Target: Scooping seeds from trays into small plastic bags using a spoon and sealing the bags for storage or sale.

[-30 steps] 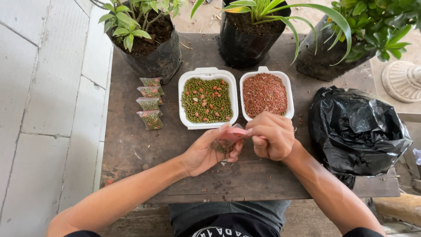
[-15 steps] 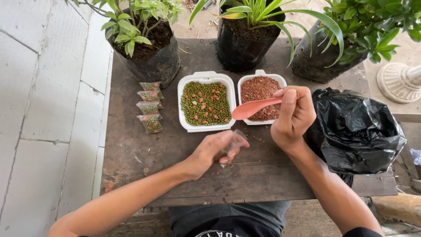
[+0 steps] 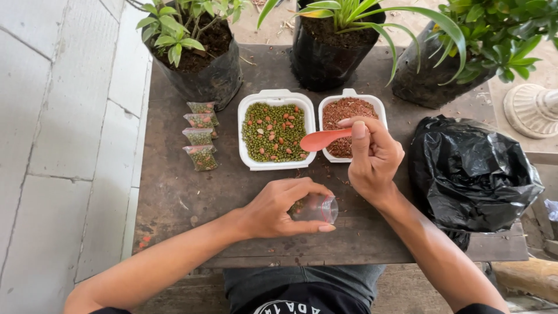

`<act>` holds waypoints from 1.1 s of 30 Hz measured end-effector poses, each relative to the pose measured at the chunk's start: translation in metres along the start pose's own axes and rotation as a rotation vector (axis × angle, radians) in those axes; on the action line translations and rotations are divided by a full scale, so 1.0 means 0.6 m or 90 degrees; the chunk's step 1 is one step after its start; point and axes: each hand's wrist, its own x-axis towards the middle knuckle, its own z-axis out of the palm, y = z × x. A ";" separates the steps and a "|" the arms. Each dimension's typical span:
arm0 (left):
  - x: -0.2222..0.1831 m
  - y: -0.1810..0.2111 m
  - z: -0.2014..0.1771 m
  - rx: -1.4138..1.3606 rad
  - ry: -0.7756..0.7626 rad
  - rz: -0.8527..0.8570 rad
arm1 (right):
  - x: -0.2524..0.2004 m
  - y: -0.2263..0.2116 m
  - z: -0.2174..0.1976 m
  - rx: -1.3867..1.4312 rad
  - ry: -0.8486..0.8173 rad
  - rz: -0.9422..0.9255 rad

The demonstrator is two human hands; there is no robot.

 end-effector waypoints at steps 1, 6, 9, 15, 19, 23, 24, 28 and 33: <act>-0.001 0.001 0.000 0.002 0.002 -0.003 | 0.000 0.005 0.000 0.004 -0.002 0.001; -0.002 -0.001 0.001 0.028 -0.002 0.009 | 0.012 0.020 0.009 -0.038 -0.056 -0.141; -0.002 -0.002 0.002 0.052 0.021 0.015 | 0.009 0.021 0.010 -0.039 -0.053 -0.166; 0.000 -0.003 -0.003 0.057 0.047 0.001 | 0.008 0.026 0.008 -0.064 -0.053 -0.267; 0.000 -0.003 -0.003 0.059 0.048 0.000 | 0.002 0.017 0.019 -0.042 -0.074 -0.235; -0.002 -0.004 -0.002 0.062 0.056 -0.011 | 0.004 0.005 0.022 -0.016 -0.094 -0.156; -0.003 -0.006 -0.001 0.066 0.061 -0.015 | 0.005 0.000 0.022 -0.003 -0.099 -0.116; -0.002 -0.005 0.000 0.074 0.071 -0.027 | 0.006 0.002 0.019 0.021 -0.086 -0.049; 0.003 -0.012 -0.006 -0.176 0.033 -0.190 | 0.025 -0.003 0.005 0.082 -0.037 0.057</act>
